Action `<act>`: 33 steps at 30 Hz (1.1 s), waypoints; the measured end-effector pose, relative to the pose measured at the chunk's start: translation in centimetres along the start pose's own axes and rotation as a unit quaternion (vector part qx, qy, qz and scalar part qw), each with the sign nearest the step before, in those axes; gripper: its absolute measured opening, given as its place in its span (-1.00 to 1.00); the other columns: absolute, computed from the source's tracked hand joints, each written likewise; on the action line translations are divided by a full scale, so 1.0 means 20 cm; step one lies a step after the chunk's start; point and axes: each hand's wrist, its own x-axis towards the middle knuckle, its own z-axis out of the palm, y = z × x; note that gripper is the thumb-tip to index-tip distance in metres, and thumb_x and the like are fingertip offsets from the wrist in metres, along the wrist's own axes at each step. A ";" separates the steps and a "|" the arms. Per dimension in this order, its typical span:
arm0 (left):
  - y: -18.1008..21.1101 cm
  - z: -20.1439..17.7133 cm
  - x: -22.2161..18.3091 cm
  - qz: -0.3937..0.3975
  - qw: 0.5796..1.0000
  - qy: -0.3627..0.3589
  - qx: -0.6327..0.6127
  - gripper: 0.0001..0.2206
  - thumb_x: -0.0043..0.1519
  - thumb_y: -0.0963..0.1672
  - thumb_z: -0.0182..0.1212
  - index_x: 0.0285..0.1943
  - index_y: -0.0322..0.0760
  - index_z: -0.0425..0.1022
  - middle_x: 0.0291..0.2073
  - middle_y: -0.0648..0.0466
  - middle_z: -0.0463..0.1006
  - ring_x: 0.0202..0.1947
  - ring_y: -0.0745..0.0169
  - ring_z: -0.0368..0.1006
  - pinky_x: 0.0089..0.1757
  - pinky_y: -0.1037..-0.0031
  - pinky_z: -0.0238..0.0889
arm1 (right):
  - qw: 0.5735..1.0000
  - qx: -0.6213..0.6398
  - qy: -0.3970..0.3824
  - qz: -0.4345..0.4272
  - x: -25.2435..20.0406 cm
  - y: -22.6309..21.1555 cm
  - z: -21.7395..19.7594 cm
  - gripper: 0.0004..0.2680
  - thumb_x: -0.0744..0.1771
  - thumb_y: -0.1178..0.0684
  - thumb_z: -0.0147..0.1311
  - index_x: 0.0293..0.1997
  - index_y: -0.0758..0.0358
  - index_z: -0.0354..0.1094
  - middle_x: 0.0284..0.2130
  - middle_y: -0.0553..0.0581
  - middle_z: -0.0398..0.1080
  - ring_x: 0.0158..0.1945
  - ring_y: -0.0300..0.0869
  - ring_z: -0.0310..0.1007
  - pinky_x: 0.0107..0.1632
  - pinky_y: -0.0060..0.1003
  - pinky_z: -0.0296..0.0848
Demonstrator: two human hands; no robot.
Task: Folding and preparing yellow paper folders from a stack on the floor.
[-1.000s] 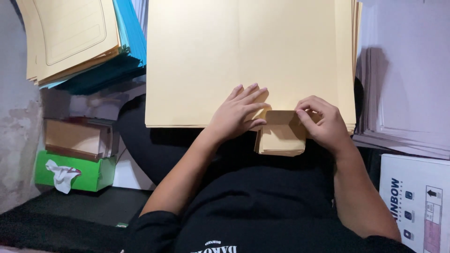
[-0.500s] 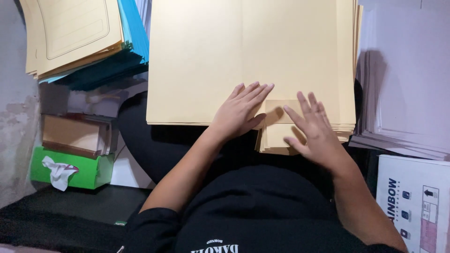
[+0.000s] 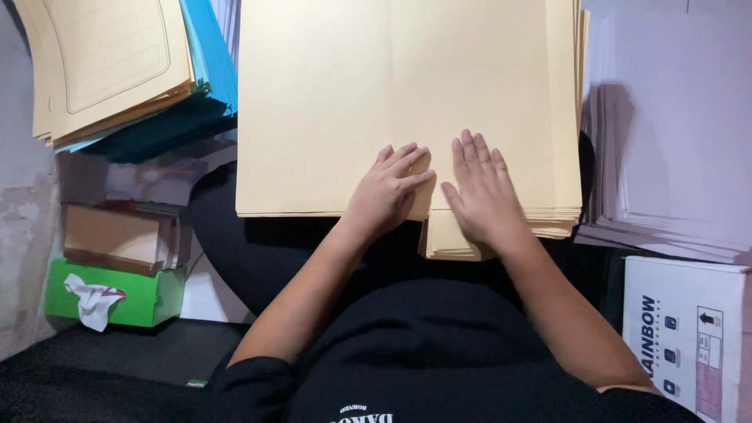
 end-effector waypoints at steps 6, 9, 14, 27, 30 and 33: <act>0.02 0.02 0.01 0.001 1.000 0.016 -0.005 -0.62 0.11 -0.24 0.17 0.08 -0.04 0.66 0.27 -0.01 0.47 0.36 -0.04 0.31 0.29 -0.01 0.06 | 0.992 -0.032 0.057 0.104 -0.02 0.12 0.13 -0.43 0.44 -0.28 -0.38 0.59 0.33 -0.24 0.54 0.48 -0.31 0.60 0.24 -0.51 0.47 0.32 -0.61; -0.01 0.05 0.00 0.003 1.000 0.021 0.002 -0.61 0.08 -0.24 0.19 0.08 -0.06 0.65 0.26 0.00 0.48 0.35 -0.03 0.32 0.28 -0.01 0.08 | 0.997 -0.010 0.054 0.048 0.08 -0.09 0.05 -0.50 0.45 -0.19 -0.36 0.58 0.25 -0.18 0.53 0.44 -0.28 0.59 0.23 -0.41 0.47 0.31 -0.45; 0.02 -0.01 0.00 -0.056 0.996 0.043 -0.048 -0.64 0.10 -0.28 0.11 0.04 -0.16 0.64 0.22 0.02 0.51 0.31 -0.01 0.38 0.30 0.10 0.13 | 0.998 0.027 0.043 0.045 0.07 -0.07 -0.01 -0.49 0.44 -0.19 -0.35 0.60 0.20 -0.27 0.54 0.40 -0.35 0.59 0.20 -0.45 0.48 0.27 -0.44; 0.06 -0.06 0.04 -0.069 0.995 0.056 -0.053 -0.68 0.18 -0.30 0.04 0.09 -0.24 0.50 0.17 0.02 0.49 0.30 -0.04 0.36 0.29 0.07 0.13 | 0.994 0.003 0.106 -0.010 0.14 -0.17 0.05 -0.54 0.43 -0.10 -0.22 0.58 0.00 -0.11 0.53 0.38 -0.25 0.58 0.24 -0.30 0.45 0.32 -0.23; 0.06 -0.07 0.03 -0.087 0.991 0.063 -0.085 -0.65 0.17 -0.32 -0.02 0.11 -0.31 0.49 0.16 -0.02 0.49 0.30 -0.09 0.36 0.29 0.07 0.15 | 0.996 0.016 0.081 0.029 0.10 -0.04 0.02 -0.50 0.44 -0.17 -0.30 0.60 0.14 -0.21 0.52 0.48 -0.27 0.58 0.28 -0.35 0.48 0.24 -0.32; 0.07 -0.08 0.04 -0.086 0.991 0.063 -0.083 -0.66 0.17 -0.31 0.00 0.11 -0.32 0.49 0.16 -0.02 0.48 0.30 -0.10 0.35 0.29 0.04 0.16 | 0.988 0.051 0.087 0.120 0.06 0.14 0.04 -0.46 0.45 -0.25 -0.37 0.61 0.19 -0.31 0.53 0.49 -0.39 0.58 0.30 -0.52 0.48 0.29 -0.48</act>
